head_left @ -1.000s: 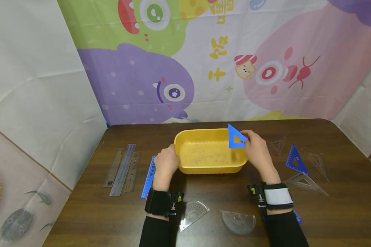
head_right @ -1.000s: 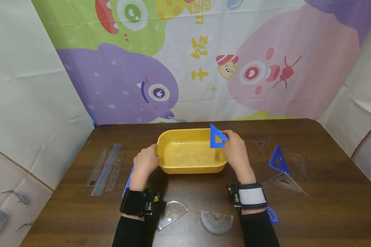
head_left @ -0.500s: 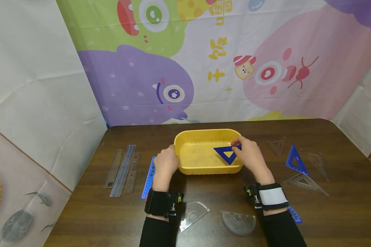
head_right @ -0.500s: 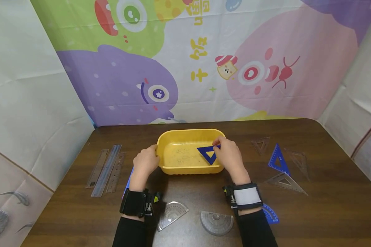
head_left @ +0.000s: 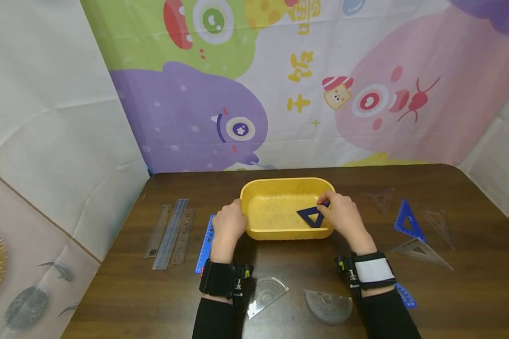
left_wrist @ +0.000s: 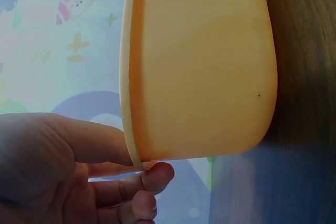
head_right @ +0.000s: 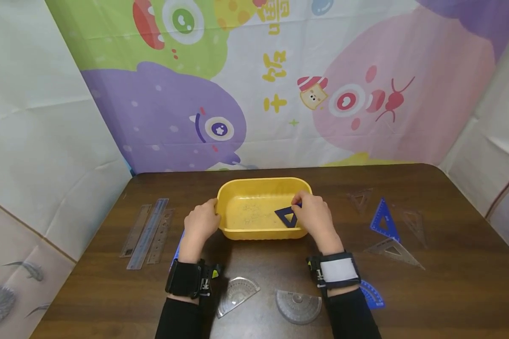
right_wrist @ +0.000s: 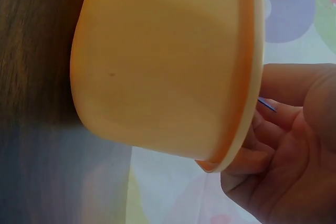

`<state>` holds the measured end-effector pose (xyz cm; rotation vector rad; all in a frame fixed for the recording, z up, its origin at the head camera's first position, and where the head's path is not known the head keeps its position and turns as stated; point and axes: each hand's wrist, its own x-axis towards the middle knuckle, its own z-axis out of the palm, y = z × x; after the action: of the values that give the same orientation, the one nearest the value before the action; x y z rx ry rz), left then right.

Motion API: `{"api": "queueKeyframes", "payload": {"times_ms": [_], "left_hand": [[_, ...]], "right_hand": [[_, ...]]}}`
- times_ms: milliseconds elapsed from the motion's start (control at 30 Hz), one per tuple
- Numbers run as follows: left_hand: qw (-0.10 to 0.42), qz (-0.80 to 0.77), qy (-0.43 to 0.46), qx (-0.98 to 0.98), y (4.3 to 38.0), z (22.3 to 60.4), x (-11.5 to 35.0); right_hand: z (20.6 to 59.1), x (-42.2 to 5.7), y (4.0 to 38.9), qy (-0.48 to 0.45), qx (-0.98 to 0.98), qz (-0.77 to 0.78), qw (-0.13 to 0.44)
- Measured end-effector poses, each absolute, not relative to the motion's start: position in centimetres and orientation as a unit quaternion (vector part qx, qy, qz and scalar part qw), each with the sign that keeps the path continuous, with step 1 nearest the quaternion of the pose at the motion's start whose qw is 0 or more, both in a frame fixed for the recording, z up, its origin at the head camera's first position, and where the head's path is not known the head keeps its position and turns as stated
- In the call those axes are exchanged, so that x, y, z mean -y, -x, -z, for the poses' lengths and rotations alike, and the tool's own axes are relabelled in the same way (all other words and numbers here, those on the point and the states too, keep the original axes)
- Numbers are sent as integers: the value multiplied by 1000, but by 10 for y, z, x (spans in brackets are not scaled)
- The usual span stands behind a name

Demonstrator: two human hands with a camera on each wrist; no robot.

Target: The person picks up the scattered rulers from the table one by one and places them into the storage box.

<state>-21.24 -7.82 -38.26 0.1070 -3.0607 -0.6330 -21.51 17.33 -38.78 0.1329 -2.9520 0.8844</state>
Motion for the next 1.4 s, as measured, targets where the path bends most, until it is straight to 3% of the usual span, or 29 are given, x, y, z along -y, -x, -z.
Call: {"api": "queueKeyframes", "payload": {"times_ms": [500, 1167, 1400], "left_hand": [[-2, 203, -27, 979, 211, 387, 82], [-15, 201, -33, 979, 213, 381, 83], [-15, 199, -34, 979, 213, 380, 82]], "right_hand": [[393, -170, 214, -22, 950, -312, 23], [391, -173, 214, -52, 967, -238, 70], [391, -189, 216, -15, 960, -260, 103]]}}
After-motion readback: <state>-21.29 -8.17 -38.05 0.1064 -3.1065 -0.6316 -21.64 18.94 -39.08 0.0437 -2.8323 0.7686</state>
